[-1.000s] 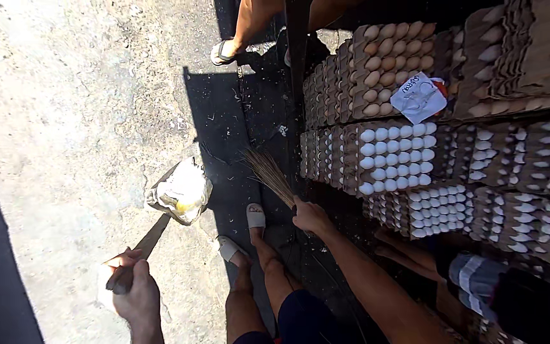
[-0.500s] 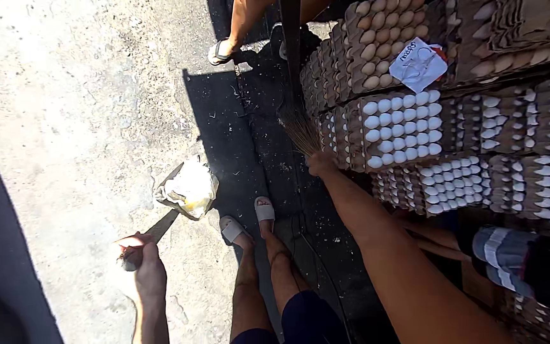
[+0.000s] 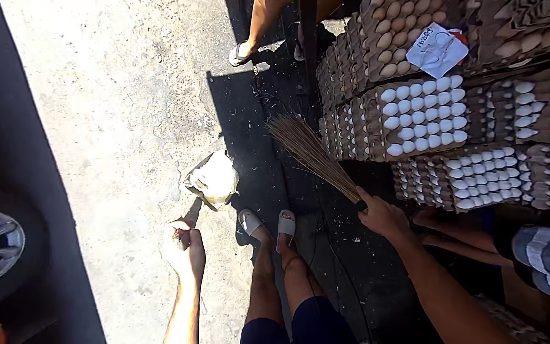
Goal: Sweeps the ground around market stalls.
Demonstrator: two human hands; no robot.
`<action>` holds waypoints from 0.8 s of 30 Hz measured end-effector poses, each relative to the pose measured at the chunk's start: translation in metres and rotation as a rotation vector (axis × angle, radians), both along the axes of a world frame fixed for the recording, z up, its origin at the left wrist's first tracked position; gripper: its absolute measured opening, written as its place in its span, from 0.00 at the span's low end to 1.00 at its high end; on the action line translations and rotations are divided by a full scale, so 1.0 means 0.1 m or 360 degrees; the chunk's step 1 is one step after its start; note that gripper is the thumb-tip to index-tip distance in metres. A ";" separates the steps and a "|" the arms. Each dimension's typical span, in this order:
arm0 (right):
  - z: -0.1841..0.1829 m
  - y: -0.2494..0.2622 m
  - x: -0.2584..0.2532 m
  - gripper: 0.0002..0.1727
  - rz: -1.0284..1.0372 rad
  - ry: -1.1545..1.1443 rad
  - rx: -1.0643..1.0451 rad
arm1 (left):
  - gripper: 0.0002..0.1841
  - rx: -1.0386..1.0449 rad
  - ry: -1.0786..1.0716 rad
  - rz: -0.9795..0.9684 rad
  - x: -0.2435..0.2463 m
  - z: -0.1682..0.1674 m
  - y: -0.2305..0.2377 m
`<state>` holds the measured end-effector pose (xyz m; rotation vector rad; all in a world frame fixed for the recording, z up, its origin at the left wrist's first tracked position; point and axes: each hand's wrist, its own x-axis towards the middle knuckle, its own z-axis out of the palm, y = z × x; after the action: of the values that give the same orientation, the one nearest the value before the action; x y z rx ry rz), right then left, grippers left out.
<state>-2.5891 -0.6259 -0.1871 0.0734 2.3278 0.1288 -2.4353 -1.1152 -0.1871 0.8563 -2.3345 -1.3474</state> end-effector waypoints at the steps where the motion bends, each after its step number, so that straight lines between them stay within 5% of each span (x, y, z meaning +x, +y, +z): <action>1: -0.21 -0.02 -0.34 0.46 0.0028 0.0086 0.0022 | 0.07 0.0002 0.0006 -0.0011 -0.05 -0.01 0.01; 5: -1.47 -0.17 -1.38 0.44 -0.0167 0.0162 0.0045 | 0.09 0.0151 -0.0112 -0.0030 -0.21 -0.03 0.11; 8: -1.92 -0.44 -1.48 0.39 -0.0037 -0.0140 0.0042 | 0.09 0.0167 -0.0182 0.0050 -0.32 -0.07 0.11; 12: -1.12 0.14 -0.71 0.52 0.0078 -0.0314 -0.0312 | 0.08 0.0105 -0.0060 0.0070 -0.26 -0.05 -0.01; 15: -0.23 0.64 -0.10 0.52 0.0025 -0.0489 -0.0439 | 0.08 0.0180 0.0064 0.0069 -0.23 0.00 -0.09; 17: 0.03 0.83 0.05 0.52 -0.0021 -0.0411 -0.0448 | 0.07 0.0183 0.0075 0.0089 -0.22 0.02 -0.12; 20: -0.29 0.80 -0.24 0.52 -0.0193 -0.0211 -0.0424 | 0.07 0.0113 -0.0040 0.0082 -0.31 0.01 -0.09; 24: -1.30 -0.21 -0.85 0.51 -0.0639 -0.0135 -0.0395 | 0.10 0.0160 -0.0105 -0.0025 -0.48 0.03 0.08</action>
<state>-2.6737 -0.6473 -0.3166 0.3981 2.1792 -0.3499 -2.4830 -1.1072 -0.1843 0.9268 -2.3441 -1.4750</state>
